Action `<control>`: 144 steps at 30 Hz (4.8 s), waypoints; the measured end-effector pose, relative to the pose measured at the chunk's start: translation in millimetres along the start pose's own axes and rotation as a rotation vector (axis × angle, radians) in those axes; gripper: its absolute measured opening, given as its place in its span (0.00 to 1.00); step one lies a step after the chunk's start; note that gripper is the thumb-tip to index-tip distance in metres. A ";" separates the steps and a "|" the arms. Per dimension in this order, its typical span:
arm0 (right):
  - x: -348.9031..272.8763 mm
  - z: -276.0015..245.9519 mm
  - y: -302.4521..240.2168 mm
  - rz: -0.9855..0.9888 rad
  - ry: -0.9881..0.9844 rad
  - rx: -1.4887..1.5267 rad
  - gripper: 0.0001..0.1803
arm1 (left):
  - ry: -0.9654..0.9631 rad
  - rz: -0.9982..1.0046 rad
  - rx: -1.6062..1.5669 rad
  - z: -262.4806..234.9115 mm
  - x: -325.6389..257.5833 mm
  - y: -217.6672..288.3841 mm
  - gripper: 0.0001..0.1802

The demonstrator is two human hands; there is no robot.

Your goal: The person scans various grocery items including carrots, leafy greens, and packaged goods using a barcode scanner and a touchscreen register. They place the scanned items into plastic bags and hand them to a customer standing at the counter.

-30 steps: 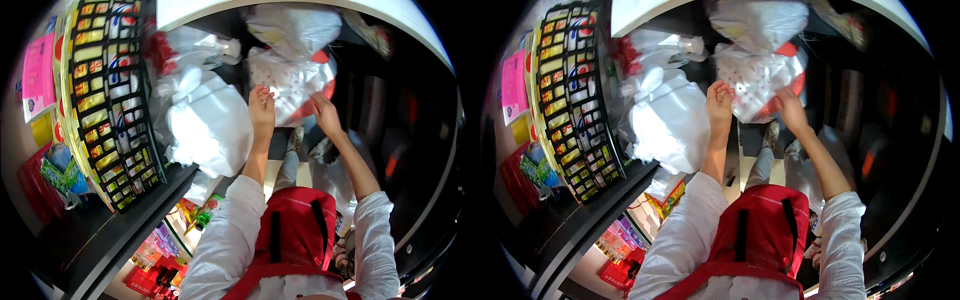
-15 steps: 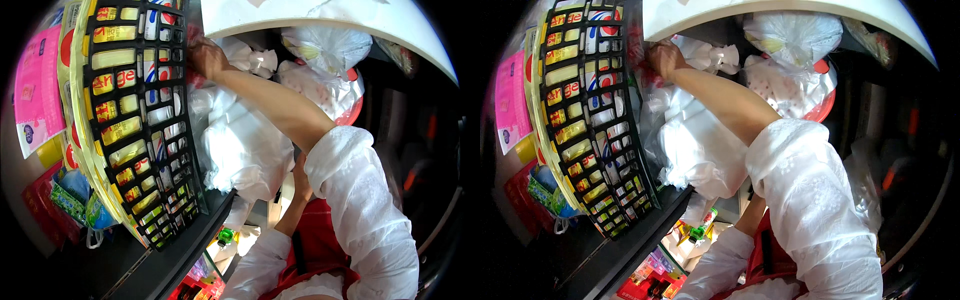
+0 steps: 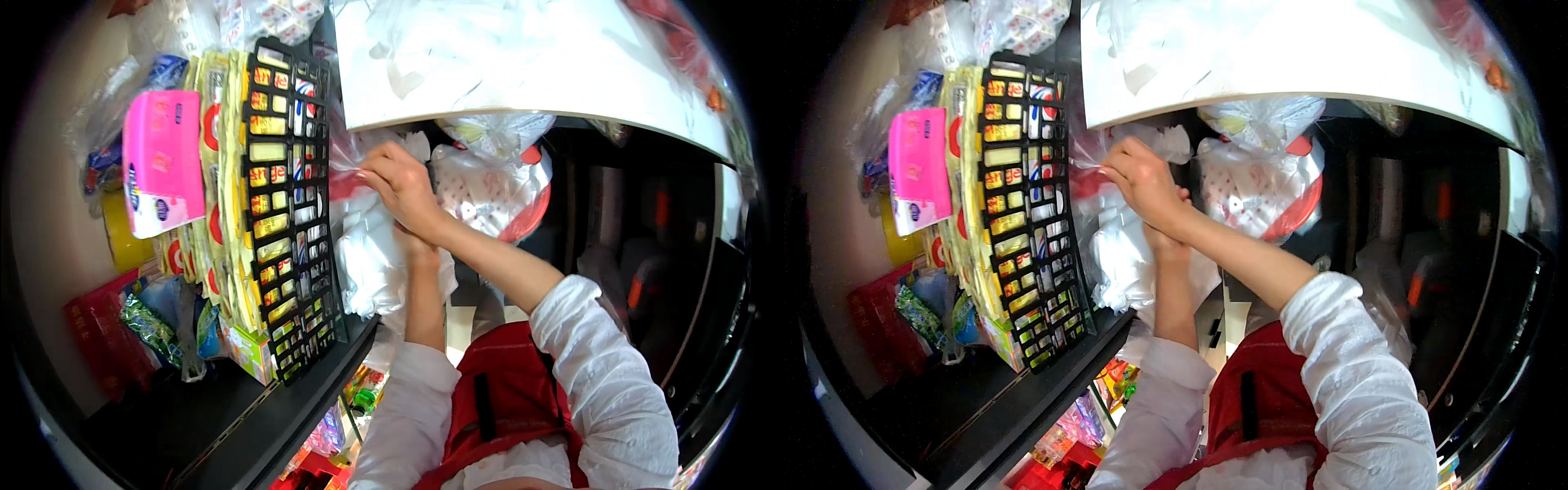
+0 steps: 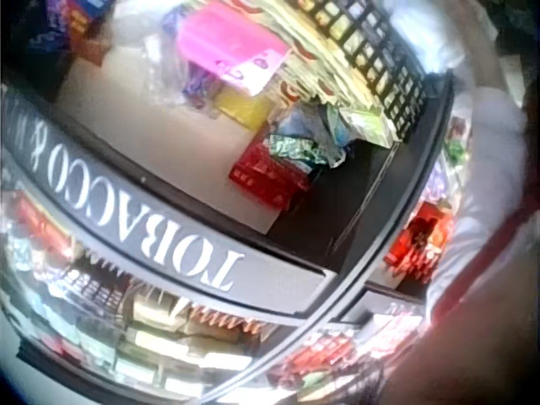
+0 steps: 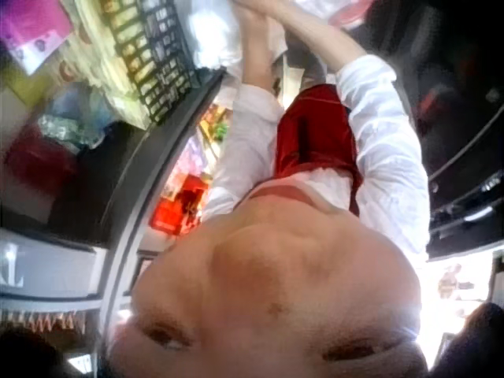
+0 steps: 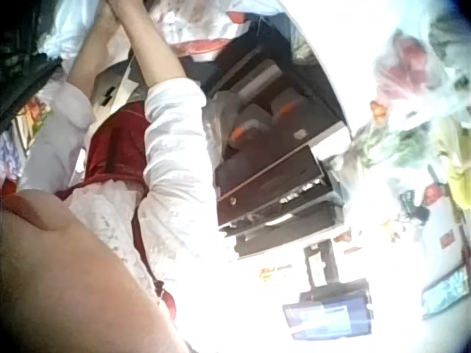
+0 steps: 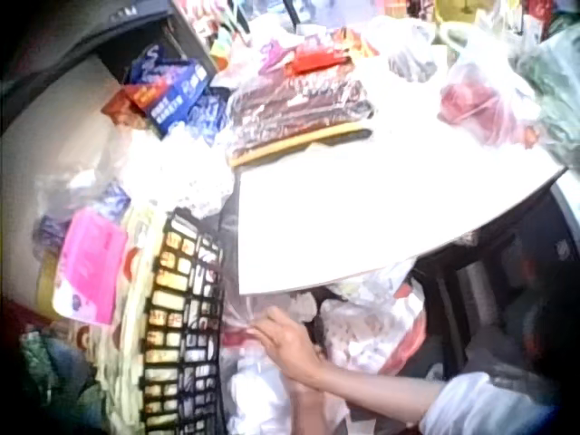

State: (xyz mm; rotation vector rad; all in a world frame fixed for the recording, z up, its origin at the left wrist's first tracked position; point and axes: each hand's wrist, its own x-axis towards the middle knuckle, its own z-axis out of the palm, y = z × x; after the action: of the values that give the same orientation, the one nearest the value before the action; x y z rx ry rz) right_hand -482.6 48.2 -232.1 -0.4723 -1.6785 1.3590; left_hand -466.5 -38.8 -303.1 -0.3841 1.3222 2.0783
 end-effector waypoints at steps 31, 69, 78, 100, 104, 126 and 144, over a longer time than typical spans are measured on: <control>-31.5 -121.0 -130.8 0.307 -0.147 -0.175 0.06 | -0.195 -0.019 -0.252 20.7 59.3 33.2 0.21; -8.1 -336.3 -279.8 0.219 0.726 0.476 0.10 | -0.139 -0.026 -0.044 24.6 68.9 17.3 0.15; 22.7 -378.8 -244.0 0.563 0.865 0.769 0.14 | -0.494 -0.574 0.703 70.2 -94.2 14.7 0.13; 78.9 -489.6 -234.3 -0.268 0.230 -0.695 0.09 | -1.790 1.220 0.553 529.3 -251.0 27.7 0.09; 74.6 -484.8 -284.9 0.008 0.501 -0.272 0.17 | -1.862 1.120 0.742 606.7 -248.2 -7.3 0.09; 46.8 -526.0 -337.9 0.169 0.741 -0.947 0.33 | -2.000 0.504 1.053 751.4 -291.8 31.0 0.14; 100.6 -506.3 -347.6 0.170 0.217 -0.246 0.04 | -1.657 1.418 1.272 616.5 -253.6 140.6 0.18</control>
State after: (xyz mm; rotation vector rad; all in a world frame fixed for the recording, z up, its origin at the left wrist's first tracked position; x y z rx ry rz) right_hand -39.5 302.1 123.5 -0.8904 -1.6594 1.1759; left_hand -311.5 376.9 213.9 2.6419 1.2448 0.7890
